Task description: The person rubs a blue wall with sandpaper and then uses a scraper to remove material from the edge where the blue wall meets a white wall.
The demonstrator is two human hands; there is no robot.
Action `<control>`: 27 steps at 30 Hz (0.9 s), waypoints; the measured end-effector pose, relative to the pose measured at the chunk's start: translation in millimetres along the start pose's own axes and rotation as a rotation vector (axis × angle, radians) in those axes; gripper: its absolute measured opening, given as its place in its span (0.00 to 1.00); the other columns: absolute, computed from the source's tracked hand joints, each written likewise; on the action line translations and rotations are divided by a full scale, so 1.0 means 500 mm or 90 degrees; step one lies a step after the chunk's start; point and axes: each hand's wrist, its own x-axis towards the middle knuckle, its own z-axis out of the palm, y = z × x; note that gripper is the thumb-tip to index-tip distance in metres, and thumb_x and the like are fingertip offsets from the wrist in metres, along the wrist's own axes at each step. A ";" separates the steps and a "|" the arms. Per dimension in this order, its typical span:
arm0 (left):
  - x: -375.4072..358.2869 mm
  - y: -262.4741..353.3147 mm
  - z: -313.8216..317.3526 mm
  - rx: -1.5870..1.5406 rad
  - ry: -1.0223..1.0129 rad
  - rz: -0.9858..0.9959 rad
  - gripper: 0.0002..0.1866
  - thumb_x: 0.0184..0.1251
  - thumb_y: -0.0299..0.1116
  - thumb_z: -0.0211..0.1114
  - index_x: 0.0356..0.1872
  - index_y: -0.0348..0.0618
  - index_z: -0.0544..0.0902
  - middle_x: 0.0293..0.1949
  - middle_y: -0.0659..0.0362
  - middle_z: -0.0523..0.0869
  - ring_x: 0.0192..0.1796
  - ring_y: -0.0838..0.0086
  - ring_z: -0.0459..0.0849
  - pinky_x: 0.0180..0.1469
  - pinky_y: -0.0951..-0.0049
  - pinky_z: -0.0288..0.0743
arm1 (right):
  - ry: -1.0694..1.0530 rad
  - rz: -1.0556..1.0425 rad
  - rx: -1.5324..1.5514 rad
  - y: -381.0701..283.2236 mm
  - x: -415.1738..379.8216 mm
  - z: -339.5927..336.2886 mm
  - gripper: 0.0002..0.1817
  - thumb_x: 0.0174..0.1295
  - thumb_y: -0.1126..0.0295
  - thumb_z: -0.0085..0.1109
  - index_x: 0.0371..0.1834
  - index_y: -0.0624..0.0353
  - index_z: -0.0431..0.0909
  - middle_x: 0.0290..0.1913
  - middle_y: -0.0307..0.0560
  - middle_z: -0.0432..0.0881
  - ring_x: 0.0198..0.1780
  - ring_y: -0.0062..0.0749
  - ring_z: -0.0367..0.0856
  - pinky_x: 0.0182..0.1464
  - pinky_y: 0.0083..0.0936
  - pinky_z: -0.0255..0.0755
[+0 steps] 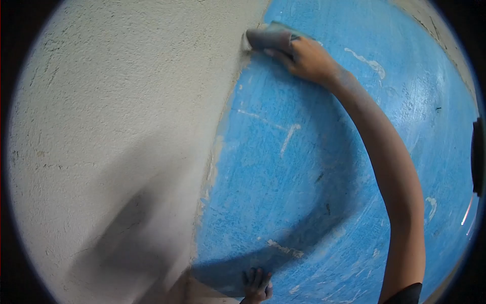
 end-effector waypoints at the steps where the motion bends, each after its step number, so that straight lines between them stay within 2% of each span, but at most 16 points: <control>1: 0.003 -0.003 0.000 0.000 0.007 0.006 0.21 0.63 0.39 0.50 0.54 0.40 0.76 0.59 0.41 0.71 0.65 0.43 0.63 0.63 0.33 0.46 | 0.026 0.026 -0.003 0.009 0.011 0.001 0.19 0.66 0.57 0.47 0.42 0.62 0.79 0.38 0.58 0.82 0.39 0.49 0.81 0.47 0.39 0.74; 2: 0.008 -0.007 0.002 0.003 0.027 0.020 0.21 0.63 0.39 0.50 0.54 0.39 0.76 0.58 0.41 0.72 0.65 0.43 0.63 0.63 0.33 0.46 | 0.027 0.043 0.006 0.019 0.023 0.000 0.18 0.65 0.58 0.51 0.46 0.63 0.77 0.37 0.59 0.81 0.39 0.48 0.80 0.45 0.37 0.73; 5: 0.010 -0.004 -0.005 -0.004 0.059 0.042 0.21 0.62 0.38 0.50 0.53 0.37 0.77 0.57 0.41 0.73 0.64 0.42 0.65 0.63 0.33 0.46 | -0.028 -0.013 -0.022 0.028 0.044 -0.006 0.18 0.65 0.58 0.50 0.46 0.63 0.77 0.37 0.58 0.82 0.38 0.47 0.81 0.46 0.37 0.73; 8: 0.013 0.001 -0.010 -0.016 0.062 0.031 0.21 0.63 0.38 0.50 0.52 0.36 0.77 0.57 0.41 0.73 0.64 0.42 0.65 0.63 0.34 0.47 | 0.019 -0.060 0.027 0.058 0.044 -0.013 0.17 0.65 0.60 0.50 0.46 0.63 0.77 0.39 0.57 0.81 0.40 0.46 0.80 0.47 0.37 0.73; 11: 0.008 -0.003 -0.003 0.024 0.044 0.031 0.22 0.63 0.38 0.48 0.52 0.35 0.77 0.57 0.40 0.73 0.64 0.42 0.65 0.63 0.35 0.48 | 0.012 0.061 0.018 0.065 0.049 -0.007 0.16 0.65 0.61 0.51 0.47 0.62 0.77 0.40 0.56 0.81 0.42 0.46 0.80 0.48 0.37 0.72; 12: 0.004 -0.005 -0.003 0.057 0.022 0.032 0.22 0.64 0.39 0.48 0.52 0.35 0.77 0.57 0.40 0.73 0.64 0.42 0.65 0.63 0.35 0.48 | 0.016 -0.064 0.017 0.063 0.048 -0.008 0.15 0.65 0.61 0.51 0.47 0.60 0.77 0.40 0.56 0.81 0.42 0.46 0.80 0.48 0.37 0.72; 13: 0.003 -0.006 0.000 0.088 0.003 0.033 0.22 0.64 0.39 0.47 0.52 0.35 0.77 0.57 0.40 0.73 0.63 0.42 0.65 0.63 0.35 0.48 | 0.029 -0.060 0.024 0.061 0.047 -0.008 0.15 0.64 0.62 0.52 0.47 0.60 0.77 0.40 0.56 0.81 0.42 0.46 0.80 0.49 0.37 0.72; 15: 0.015 -0.001 0.000 0.035 0.056 0.043 0.22 0.64 0.39 0.47 0.52 0.35 0.77 0.57 0.40 0.73 0.63 0.42 0.66 0.63 0.35 0.48 | 0.052 -0.052 0.038 0.055 0.035 -0.011 0.15 0.64 0.62 0.52 0.48 0.60 0.77 0.40 0.56 0.81 0.43 0.46 0.79 0.49 0.37 0.72; 16: 0.017 0.000 -0.006 0.009 0.078 0.049 0.22 0.64 0.39 0.47 0.52 0.35 0.77 0.57 0.40 0.73 0.63 0.42 0.66 0.63 0.36 0.48 | 0.020 0.023 -0.006 0.069 0.046 -0.008 0.15 0.64 0.62 0.52 0.48 0.60 0.77 0.40 0.57 0.81 0.43 0.47 0.79 0.50 0.38 0.71; 19: 0.015 0.002 -0.009 -0.014 0.067 0.030 0.22 0.64 0.38 0.47 0.53 0.35 0.77 0.57 0.39 0.72 0.63 0.42 0.66 0.63 0.35 0.49 | -0.013 -0.023 0.064 0.054 0.036 -0.011 0.15 0.64 0.61 0.52 0.47 0.59 0.77 0.39 0.57 0.81 0.41 0.48 0.79 0.48 0.38 0.71; 20: 0.016 0.000 -0.009 0.001 0.061 0.029 0.22 0.64 0.38 0.47 0.53 0.35 0.77 0.58 0.39 0.72 0.63 0.42 0.66 0.63 0.35 0.49 | 0.014 -0.127 0.094 0.049 0.032 -0.007 0.14 0.63 0.63 0.53 0.47 0.58 0.78 0.37 0.57 0.81 0.39 0.49 0.80 0.45 0.39 0.72; 24: 0.008 0.006 -0.007 0.020 0.036 0.019 0.21 0.63 0.37 0.48 0.52 0.35 0.77 0.58 0.40 0.72 0.63 0.42 0.66 0.63 0.35 0.49 | 0.002 0.125 -0.028 0.043 0.046 -0.020 0.13 0.62 0.67 0.53 0.47 0.57 0.77 0.39 0.58 0.81 0.42 0.51 0.79 0.46 0.39 0.71; 27: 0.000 0.001 -0.008 0.022 0.035 0.012 0.21 0.63 0.36 0.48 0.52 0.35 0.77 0.58 0.40 0.72 0.63 0.42 0.65 0.63 0.35 0.49 | -0.029 -0.079 0.114 0.032 0.047 -0.004 0.13 0.62 0.67 0.52 0.48 0.58 0.77 0.40 0.58 0.80 0.44 0.50 0.78 0.48 0.38 0.71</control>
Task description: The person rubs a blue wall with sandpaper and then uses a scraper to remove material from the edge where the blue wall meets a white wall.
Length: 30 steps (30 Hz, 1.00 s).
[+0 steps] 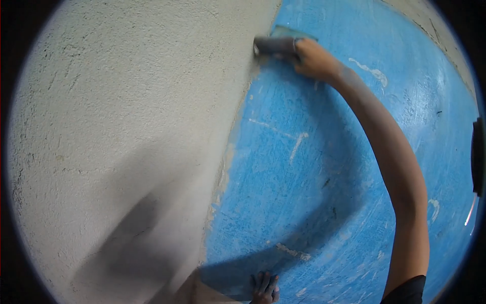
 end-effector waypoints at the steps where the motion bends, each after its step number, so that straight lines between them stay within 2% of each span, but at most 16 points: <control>1: 0.002 0.002 0.007 -0.003 0.004 -0.002 0.21 0.63 0.36 0.49 0.52 0.36 0.77 0.58 0.40 0.72 0.64 0.42 0.65 0.63 0.35 0.49 | -0.019 0.049 -0.054 -0.005 -0.002 0.010 0.13 0.62 0.69 0.52 0.48 0.59 0.76 0.40 0.58 0.81 0.44 0.50 0.78 0.50 0.37 0.71; 4: -0.004 -0.006 0.012 0.012 0.013 0.026 0.21 0.62 0.37 0.49 0.52 0.36 0.77 0.57 0.40 0.73 0.63 0.41 0.65 0.63 0.34 0.49 | 0.014 0.175 -0.113 0.032 -0.001 0.013 0.14 0.62 0.69 0.52 0.49 0.59 0.75 0.41 0.58 0.80 0.45 0.50 0.78 0.52 0.38 0.70; 7: 0.017 0.002 -0.003 -0.037 0.024 0.016 0.21 0.62 0.36 0.50 0.52 0.35 0.77 0.57 0.40 0.73 0.63 0.41 0.65 0.62 0.34 0.49 | 0.027 -0.002 0.011 0.022 -0.009 0.008 0.13 0.62 0.69 0.52 0.48 0.59 0.76 0.40 0.58 0.81 0.44 0.52 0.78 0.50 0.38 0.71; 11: 0.012 0.003 -0.002 -0.039 0.028 0.021 0.21 0.62 0.36 0.50 0.52 0.35 0.77 0.57 0.41 0.73 0.63 0.41 0.66 0.62 0.34 0.50 | 0.075 0.150 -0.073 0.028 -0.001 -0.004 0.14 0.61 0.67 0.53 0.48 0.60 0.76 0.40 0.60 0.81 0.44 0.52 0.78 0.48 0.39 0.71; 14: 0.008 -0.006 0.006 -0.002 0.021 0.032 0.21 0.61 0.37 0.50 0.52 0.35 0.77 0.57 0.40 0.73 0.62 0.41 0.66 0.61 0.33 0.51 | 0.039 0.051 -0.025 0.029 -0.002 0.011 0.13 0.60 0.69 0.53 0.46 0.62 0.77 0.40 0.62 0.80 0.43 0.54 0.78 0.47 0.40 0.71; 16: 0.009 -0.008 0.009 0.061 0.017 0.060 0.22 0.62 0.38 0.49 0.51 0.35 0.77 0.57 0.40 0.73 0.62 0.41 0.67 0.61 0.33 0.51 | 0.072 0.127 -0.075 0.030 0.001 0.001 0.12 0.60 0.70 0.52 0.44 0.63 0.77 0.38 0.63 0.80 0.42 0.55 0.78 0.47 0.40 0.71; 17: 0.006 -0.006 0.008 0.025 0.021 0.054 0.21 0.62 0.37 0.49 0.51 0.34 0.78 0.56 0.40 0.73 0.62 0.41 0.67 0.61 0.33 0.52 | 0.091 0.171 -0.100 0.031 -0.004 -0.003 0.12 0.60 0.71 0.52 0.44 0.64 0.78 0.37 0.63 0.80 0.42 0.55 0.78 0.47 0.40 0.71; 20: 0.004 -0.009 0.008 -0.021 0.035 0.036 0.21 0.63 0.37 0.48 0.50 0.34 0.78 0.56 0.40 0.74 0.62 0.40 0.67 0.60 0.33 0.52 | 0.024 0.102 -0.012 0.001 -0.004 -0.004 0.12 0.60 0.71 0.52 0.43 0.64 0.78 0.36 0.63 0.80 0.41 0.56 0.77 0.47 0.40 0.71; 23: -0.002 -0.006 0.010 -0.021 0.034 0.034 0.20 0.63 0.36 0.47 0.49 0.34 0.78 0.56 0.40 0.74 0.62 0.41 0.67 0.61 0.33 0.52 | 0.082 0.148 -0.115 0.044 -0.002 0.006 0.12 0.60 0.68 0.53 0.43 0.64 0.78 0.39 0.62 0.79 0.43 0.55 0.77 0.47 0.42 0.72; 26: 0.013 -0.005 0.002 -0.033 0.043 0.029 0.20 0.63 0.36 0.48 0.50 0.34 0.78 0.56 0.41 0.74 0.62 0.41 0.67 0.61 0.33 0.51 | 0.065 0.024 0.055 0.027 -0.007 0.008 0.12 0.62 0.68 0.52 0.45 0.62 0.76 0.37 0.62 0.80 0.41 0.54 0.78 0.47 0.41 0.70; 29: 0.003 -0.003 0.005 -0.015 0.019 0.033 0.20 0.62 0.37 0.49 0.50 0.35 0.78 0.56 0.41 0.74 0.62 0.40 0.66 0.62 0.33 0.49 | 0.117 0.093 -0.064 0.039 -0.011 0.003 0.12 0.63 0.68 0.52 0.45 0.61 0.76 0.38 0.60 0.80 0.40 0.52 0.79 0.47 0.41 0.70; 30: -0.002 -0.005 0.008 -0.027 0.013 0.030 0.20 0.62 0.37 0.49 0.50 0.35 0.78 0.56 0.41 0.74 0.62 0.40 0.66 0.62 0.33 0.49 | 0.089 0.101 -0.047 0.033 -0.015 -0.003 0.12 0.62 0.68 0.52 0.46 0.61 0.76 0.38 0.60 0.80 0.40 0.52 0.78 0.47 0.41 0.70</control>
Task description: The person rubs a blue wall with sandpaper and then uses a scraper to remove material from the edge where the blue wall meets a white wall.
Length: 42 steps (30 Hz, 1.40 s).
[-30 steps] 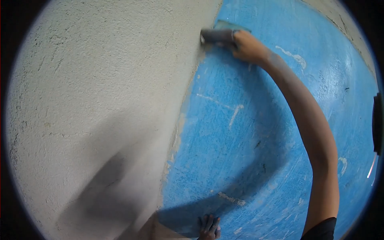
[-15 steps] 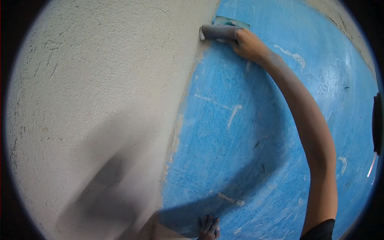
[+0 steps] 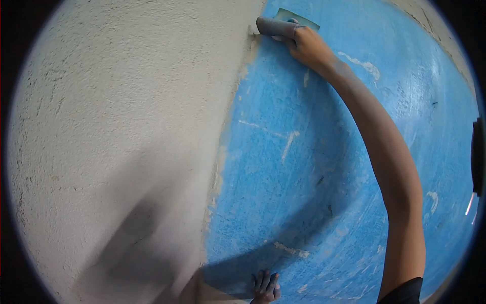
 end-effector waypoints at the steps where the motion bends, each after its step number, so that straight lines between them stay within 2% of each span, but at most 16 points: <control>1: -0.005 -0.005 0.000 -0.008 -0.003 -0.004 0.20 0.62 0.37 0.49 0.50 0.35 0.78 0.56 0.40 0.74 0.62 0.40 0.66 0.62 0.33 0.49 | -0.028 0.006 0.017 -0.009 0.003 -0.007 0.12 0.62 0.68 0.52 0.46 0.61 0.76 0.38 0.60 0.80 0.41 0.52 0.78 0.47 0.41 0.70; 3: -0.004 -0.011 -0.005 0.013 0.002 0.007 0.21 0.62 0.37 0.49 0.50 0.35 0.78 0.56 0.40 0.74 0.62 0.40 0.66 0.62 0.33 0.50 | -0.067 -0.081 0.052 -0.023 -0.005 -0.001 0.13 0.61 0.68 0.53 0.47 0.61 0.76 0.37 0.61 0.80 0.41 0.54 0.78 0.46 0.42 0.70; 7: 0.013 -0.002 -0.007 0.016 0.017 0.012 0.21 0.62 0.37 0.49 0.51 0.35 0.78 0.56 0.40 0.73 0.63 0.41 0.66 0.63 0.35 0.50 | 0.029 0.066 -0.043 -0.003 -0.004 -0.009 0.12 0.60 0.73 0.51 0.45 0.62 0.77 0.38 0.62 0.80 0.41 0.55 0.77 0.45 0.42 0.70; 10: 0.014 0.000 -0.011 0.002 0.018 0.005 0.21 0.62 0.37 0.48 0.50 0.35 0.78 0.56 0.40 0.74 0.62 0.42 0.67 0.63 0.36 0.51 | -0.096 -0.066 0.071 -0.008 -0.006 0.009 0.13 0.61 0.72 0.50 0.46 0.63 0.76 0.39 0.62 0.80 0.42 0.55 0.77 0.46 0.42 0.70; 13: 0.002 -0.003 -0.003 0.019 0.003 0.007 0.20 0.62 0.37 0.48 0.49 0.35 0.78 0.55 0.40 0.74 0.62 0.43 0.67 0.63 0.36 0.52 | 0.013 0.015 -0.045 0.025 0.005 0.012 0.14 0.63 0.68 0.50 0.47 0.63 0.76 0.39 0.62 0.80 0.42 0.53 0.78 0.48 0.41 0.70; 16: 0.018 0.001 -0.015 0.010 0.010 0.010 0.20 0.62 0.37 0.48 0.49 0.35 0.79 0.55 0.40 0.74 0.62 0.43 0.68 0.63 0.37 0.52 | -0.048 0.000 0.061 0.011 0.011 0.016 0.13 0.63 0.68 0.50 0.48 0.60 0.76 0.39 0.62 0.80 0.43 0.53 0.78 0.49 0.41 0.70; 20: 0.010 0.003 -0.012 0.025 0.010 0.010 0.20 0.62 0.37 0.48 0.48 0.35 0.79 0.55 0.40 0.74 0.62 0.42 0.68 0.63 0.38 0.52 | 0.012 -0.007 -0.014 0.005 0.015 0.010 0.11 0.54 0.77 0.51 0.40 0.68 0.76 0.41 0.64 0.78 0.43 0.56 0.77 0.48 0.41 0.72; 21: 0.011 0.003 -0.011 0.022 0.008 0.005 0.20 0.62 0.37 0.48 0.48 0.35 0.79 0.55 0.40 0.74 0.61 0.42 0.68 0.63 0.38 0.52 | 0.011 0.038 -0.038 -0.004 0.028 0.011 0.10 0.58 0.74 0.51 0.39 0.67 0.77 0.40 0.64 0.78 0.43 0.57 0.77 0.46 0.42 0.72; 24: 0.011 -0.002 -0.017 0.028 0.004 0.008 0.20 0.63 0.37 0.47 0.49 0.36 0.79 0.55 0.40 0.74 0.61 0.41 0.67 0.63 0.37 0.52 | -0.042 -0.067 0.013 -0.025 0.010 -0.017 0.10 0.59 0.73 0.51 0.39 0.67 0.77 0.39 0.64 0.78 0.42 0.57 0.77 0.46 0.43 0.71; 27: 0.015 0.004 -0.014 0.016 0.005 0.008 0.20 0.63 0.38 0.47 0.49 0.36 0.79 0.55 0.40 0.74 0.62 0.41 0.67 0.62 0.36 0.52 | -0.039 0.028 -0.022 0.032 0.020 0.002 0.12 0.60 0.74 0.51 0.46 0.61 0.76 0.41 0.61 0.79 0.46 0.55 0.75 0.52 0.40 0.68; 30: -0.006 -0.010 -0.003 0.025 0.001 0.009 0.20 0.64 0.38 0.47 0.50 0.36 0.79 0.56 0.40 0.74 0.62 0.41 0.66 0.62 0.35 0.52 | -0.110 0.025 0.034 -0.042 0.000 -0.050 0.12 0.61 0.72 0.53 0.46 0.62 0.76 0.42 0.60 0.79 0.45 0.53 0.76 0.52 0.40 0.68; 31: -0.006 -0.008 0.003 0.026 0.003 0.006 0.20 0.64 0.37 0.47 0.50 0.36 0.79 0.56 0.40 0.74 0.62 0.41 0.66 0.62 0.35 0.52 | -0.015 -0.149 0.032 -0.013 0.015 -0.006 0.12 0.57 0.74 0.50 0.42 0.66 0.76 0.40 0.62 0.79 0.45 0.54 0.77 0.50 0.40 0.71; 34: 0.007 -0.003 -0.001 0.012 0.032 0.017 0.21 0.64 0.38 0.47 0.50 0.36 0.78 0.57 0.40 0.73 0.63 0.41 0.66 0.62 0.34 0.52 | -0.009 0.048 -0.012 0.028 0.021 0.010 0.12 0.63 0.68 0.52 0.46 0.62 0.76 0.40 0.60 0.80 0.42 0.52 0.78 0.50 0.40 0.70; 37: 0.000 -0.006 -0.004 0.009 -0.013 0.004 0.21 0.64 0.38 0.47 0.51 0.36 0.77 0.58 0.40 0.71 0.63 0.40 0.64 0.62 0.34 0.51 | -0.101 -0.058 0.032 0.012 0.012 0.015 0.13 0.64 0.66 0.51 0.46 0.60 0.77 0.40 0.59 0.80 0.43 0.51 0.78 0.50 0.39 0.70; 41: -0.002 -0.006 0.005 0.006 -0.006 -0.002 0.22 0.63 0.39 0.47 0.53 0.38 0.77 0.59 0.40 0.71 0.63 0.39 0.64 0.62 0.33 0.49 | -0.052 0.143 -0.054 0.004 0.008 -0.014 0.13 0.63 0.67 0.51 0.47 0.60 0.77 0.41 0.60 0.80 0.46 0.48 0.78 0.52 0.39 0.70; 42: -0.011 -0.008 0.009 -0.016 -0.023 -0.024 0.22 0.62 0.39 0.47 0.54 0.39 0.77 0.59 0.40 0.71 0.62 0.37 0.64 0.61 0.31 0.48 | -0.078 0.085 -0.022 0.001 0.003 -0.013 0.13 0.62 0.68 0.51 0.47 0.61 0.77 0.41 0.60 0.80 0.45 0.49 0.79 0.51 0.40 0.70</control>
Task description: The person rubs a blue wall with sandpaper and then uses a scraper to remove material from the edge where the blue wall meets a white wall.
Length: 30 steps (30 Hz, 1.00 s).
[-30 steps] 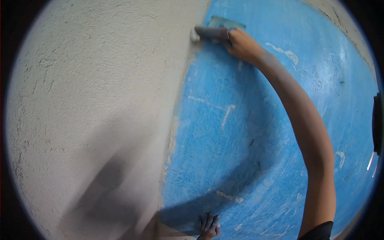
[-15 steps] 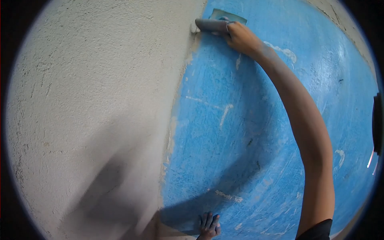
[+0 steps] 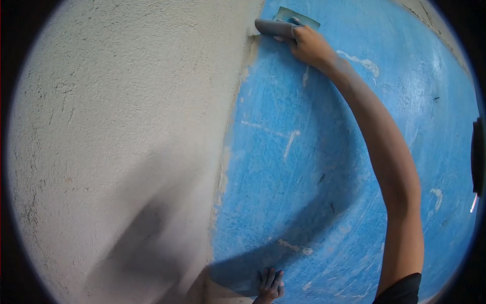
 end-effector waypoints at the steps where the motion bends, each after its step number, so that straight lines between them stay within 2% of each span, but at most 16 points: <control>1: -0.006 -0.004 0.003 -0.022 -0.016 -0.024 0.23 0.61 0.39 0.47 0.54 0.40 0.76 0.59 0.39 0.71 0.62 0.36 0.65 0.61 0.30 0.47 | -0.027 -0.063 0.027 -0.001 -0.004 0.002 0.13 0.62 0.69 0.50 0.46 0.61 0.77 0.40 0.61 0.80 0.44 0.50 0.79 0.50 0.41 0.71; 2: -0.010 -0.010 0.006 -0.006 -0.006 -0.020 0.23 0.62 0.39 0.46 0.55 0.41 0.76 0.58 0.39 0.72 0.60 0.36 0.66 0.60 0.30 0.48 | -0.057 -0.127 0.052 -0.002 -0.003 0.003 0.13 0.62 0.70 0.50 0.46 0.62 0.77 0.40 0.62 0.80 0.44 0.52 0.79 0.50 0.41 0.71; 6: -0.004 0.005 0.006 0.003 0.010 -0.011 0.22 0.64 0.39 0.44 0.55 0.43 0.76 0.55 0.39 0.74 0.57 0.36 0.70 0.58 0.32 0.54 | -0.046 0.077 -0.031 0.006 0.001 -0.004 0.14 0.58 0.74 0.50 0.46 0.62 0.77 0.44 0.64 0.78 0.48 0.52 0.77 0.53 0.42 0.69; 7: 0.004 0.004 0.003 0.001 0.014 -0.010 0.22 0.65 0.40 0.44 0.55 0.43 0.76 0.55 0.39 0.74 0.56 0.36 0.71 0.58 0.32 0.55 | 0.041 0.127 -0.013 0.001 0.005 -0.016 0.14 0.57 0.72 0.52 0.46 0.61 0.78 0.45 0.64 0.78 0.50 0.52 0.76 0.54 0.42 0.69; 10: 0.015 0.008 -0.010 0.074 0.012 0.024 0.22 0.64 0.39 0.46 0.52 0.36 0.77 0.59 0.40 0.71 0.64 0.40 0.63 0.62 0.34 0.50 | -0.089 -0.185 0.024 -0.013 -0.005 0.008 0.14 0.59 0.68 0.51 0.45 0.62 0.78 0.40 0.65 0.79 0.44 0.56 0.78 0.47 0.43 0.72; 11: 0.023 0.012 -0.003 0.058 0.024 0.022 0.22 0.64 0.39 0.46 0.52 0.36 0.77 0.59 0.40 0.71 0.64 0.40 0.64 0.62 0.34 0.50 | 0.023 -0.244 0.005 -0.023 -0.020 0.029 0.15 0.61 0.65 0.52 0.44 0.63 0.78 0.38 0.65 0.79 0.41 0.58 0.78 0.44 0.43 0.73; 14: 0.015 0.007 -0.012 0.032 0.022 0.035 0.23 0.65 0.40 0.46 0.52 0.35 0.76 0.58 0.40 0.71 0.64 0.40 0.64 0.62 0.34 0.50 | 0.111 0.107 0.028 0.008 0.016 -0.009 0.14 0.61 0.65 0.53 0.44 0.63 0.78 0.38 0.65 0.79 0.43 0.59 0.77 0.47 0.43 0.71; 15: 0.013 0.006 -0.007 0.040 0.026 0.039 0.23 0.65 0.40 0.45 0.52 0.35 0.76 0.58 0.40 0.72 0.63 0.40 0.64 0.62 0.34 0.51 | 0.129 0.133 -0.002 -0.004 0.028 -0.018 0.14 0.61 0.63 0.54 0.43 0.60 0.79 0.38 0.64 0.79 0.44 0.58 0.77 0.48 0.42 0.70; 18: 0.019 0.002 -0.009 0.053 0.039 0.044 0.23 0.65 0.41 0.45 0.52 0.34 0.76 0.57 0.40 0.72 0.63 0.41 0.65 0.63 0.35 0.51 | -0.017 -0.180 -0.018 -0.054 -0.007 -0.006 0.16 0.61 0.60 0.52 0.40 0.63 0.79 0.39 0.61 0.81 0.41 0.56 0.79 0.44 0.42 0.74; 19: 0.020 0.008 -0.013 0.049 0.038 0.049 0.23 0.66 0.41 0.45 0.52 0.34 0.76 0.57 0.40 0.72 0.64 0.42 0.65 0.63 0.36 0.51 | 0.056 -0.171 -0.031 -0.020 0.012 0.028 0.17 0.61 0.59 0.52 0.41 0.63 0.79 0.38 0.61 0.81 0.40 0.56 0.79 0.43 0.41 0.75; 22: 0.021 0.010 -0.025 0.023 0.006 0.036 0.23 0.66 0.41 0.44 0.52 0.35 0.77 0.58 0.40 0.72 0.63 0.41 0.65 0.62 0.36 0.53 | 0.146 0.093 -0.023 0.026 0.038 0.009 0.14 0.60 0.62 0.56 0.45 0.58 0.79 0.42 0.59 0.80 0.44 0.55 0.77 0.47 0.41 0.71; 23: 0.019 0.008 -0.025 0.034 0.022 0.038 0.23 0.66 0.41 0.45 0.52 0.35 0.77 0.58 0.40 0.72 0.63 0.41 0.65 0.62 0.36 0.53 | 0.034 0.111 -0.010 0.009 0.029 -0.009 0.13 0.60 0.63 0.56 0.46 0.55 0.79 0.44 0.58 0.79 0.45 0.54 0.77 0.47 0.41 0.71; 26: 0.010 0.007 0.010 0.023 0.059 0.019 0.22 0.65 0.41 0.45 0.53 0.38 0.77 0.57 0.40 0.73 0.60 0.40 0.67 0.61 0.35 0.54 | 0.006 -0.170 0.034 0.013 0.013 0.014 0.13 0.60 0.64 0.55 0.46 0.57 0.78 0.42 0.59 0.80 0.45 0.53 0.78 0.46 0.41 0.72; 27: -0.008 0.002 0.018 0.000 0.042 -0.003 0.22 0.65 0.40 0.45 0.54 0.41 0.77 0.55 0.39 0.74 0.58 0.38 0.69 0.59 0.35 0.55 | -0.038 -0.084 0.085 -0.001 0.007 -0.029 0.14 0.60 0.66 0.54 0.46 0.59 0.78 0.40 0.59 0.80 0.44 0.54 0.78 0.46 0.41 0.71; 28: -0.014 -0.002 0.016 -0.018 0.030 -0.025 0.22 0.65 0.39 0.44 0.55 0.43 0.77 0.53 0.38 0.75 0.56 0.36 0.71 0.58 0.34 0.57 | 0.002 0.108 0.003 -0.001 0.023 -0.034 0.13 0.60 0.68 0.54 0.46 0.60 0.77 0.41 0.59 0.80 0.44 0.55 0.78 0.47 0.40 0.71; 30: -0.012 -0.005 0.002 0.054 0.010 0.016 0.23 0.65 0.42 0.45 0.54 0.39 0.76 0.57 0.41 0.72 0.61 0.41 0.68 0.61 0.36 0.52 | 0.006 -0.039 0.094 0.029 0.041 -0.010 0.13 0.59 0.69 0.54 0.46 0.59 0.77 0.43 0.59 0.80 0.45 0.53 0.77 0.49 0.39 0.70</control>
